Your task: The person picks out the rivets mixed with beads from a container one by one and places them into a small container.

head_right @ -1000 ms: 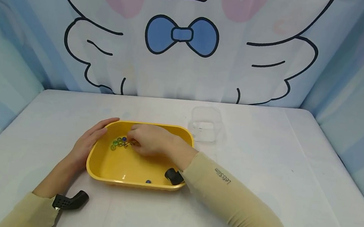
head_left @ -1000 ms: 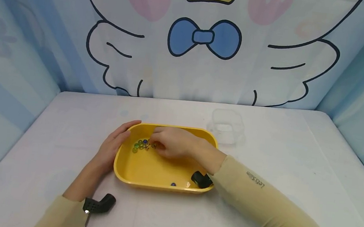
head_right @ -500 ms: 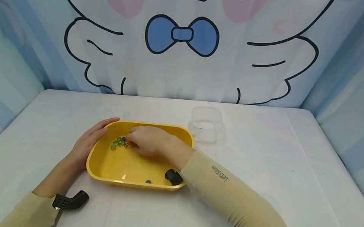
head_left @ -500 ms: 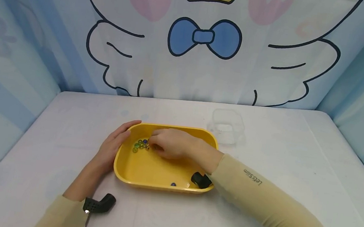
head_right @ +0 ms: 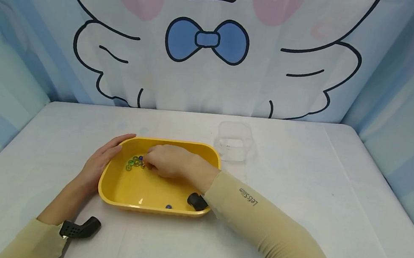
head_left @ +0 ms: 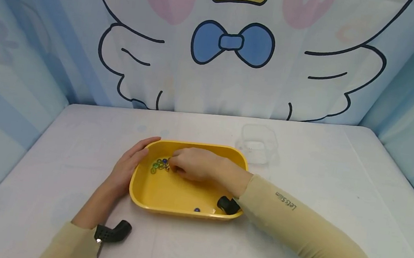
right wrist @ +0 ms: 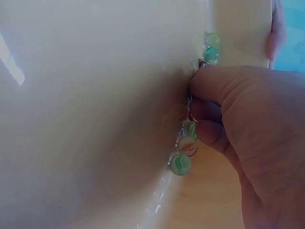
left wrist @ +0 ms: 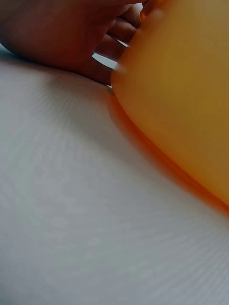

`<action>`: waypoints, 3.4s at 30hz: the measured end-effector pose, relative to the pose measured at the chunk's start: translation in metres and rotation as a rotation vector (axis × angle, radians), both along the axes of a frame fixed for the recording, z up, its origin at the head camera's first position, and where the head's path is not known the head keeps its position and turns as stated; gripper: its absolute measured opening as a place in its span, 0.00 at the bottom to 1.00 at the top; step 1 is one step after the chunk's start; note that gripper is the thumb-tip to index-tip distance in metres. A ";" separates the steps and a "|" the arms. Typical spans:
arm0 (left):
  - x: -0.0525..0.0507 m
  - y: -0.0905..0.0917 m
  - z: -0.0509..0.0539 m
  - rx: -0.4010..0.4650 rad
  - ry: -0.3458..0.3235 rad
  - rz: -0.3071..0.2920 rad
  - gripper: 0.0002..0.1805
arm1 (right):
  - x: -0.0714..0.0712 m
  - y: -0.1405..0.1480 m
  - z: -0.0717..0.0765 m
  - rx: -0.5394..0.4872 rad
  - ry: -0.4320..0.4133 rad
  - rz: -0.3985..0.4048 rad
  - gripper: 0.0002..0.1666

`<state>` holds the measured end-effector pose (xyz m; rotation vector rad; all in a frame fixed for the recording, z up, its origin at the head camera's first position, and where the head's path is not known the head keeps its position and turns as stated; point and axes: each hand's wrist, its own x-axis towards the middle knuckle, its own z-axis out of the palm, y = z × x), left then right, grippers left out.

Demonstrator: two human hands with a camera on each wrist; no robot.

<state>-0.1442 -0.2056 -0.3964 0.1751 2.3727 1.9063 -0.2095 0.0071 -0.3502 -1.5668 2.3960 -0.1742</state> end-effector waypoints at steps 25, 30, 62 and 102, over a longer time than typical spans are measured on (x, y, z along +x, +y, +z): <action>0.000 0.000 0.000 -0.022 0.006 0.005 0.26 | 0.002 0.000 0.003 0.007 0.031 0.012 0.05; -0.001 0.001 0.000 -0.013 0.005 0.003 0.25 | 0.001 0.002 0.004 -0.030 0.049 0.024 0.04; -0.002 -0.001 0.001 -0.016 -0.001 0.009 0.26 | -0.002 0.021 0.015 -0.305 0.043 -0.009 0.07; 0.000 0.001 0.001 0.020 -0.022 0.012 0.26 | -0.012 0.051 0.019 -0.812 0.011 -0.109 0.08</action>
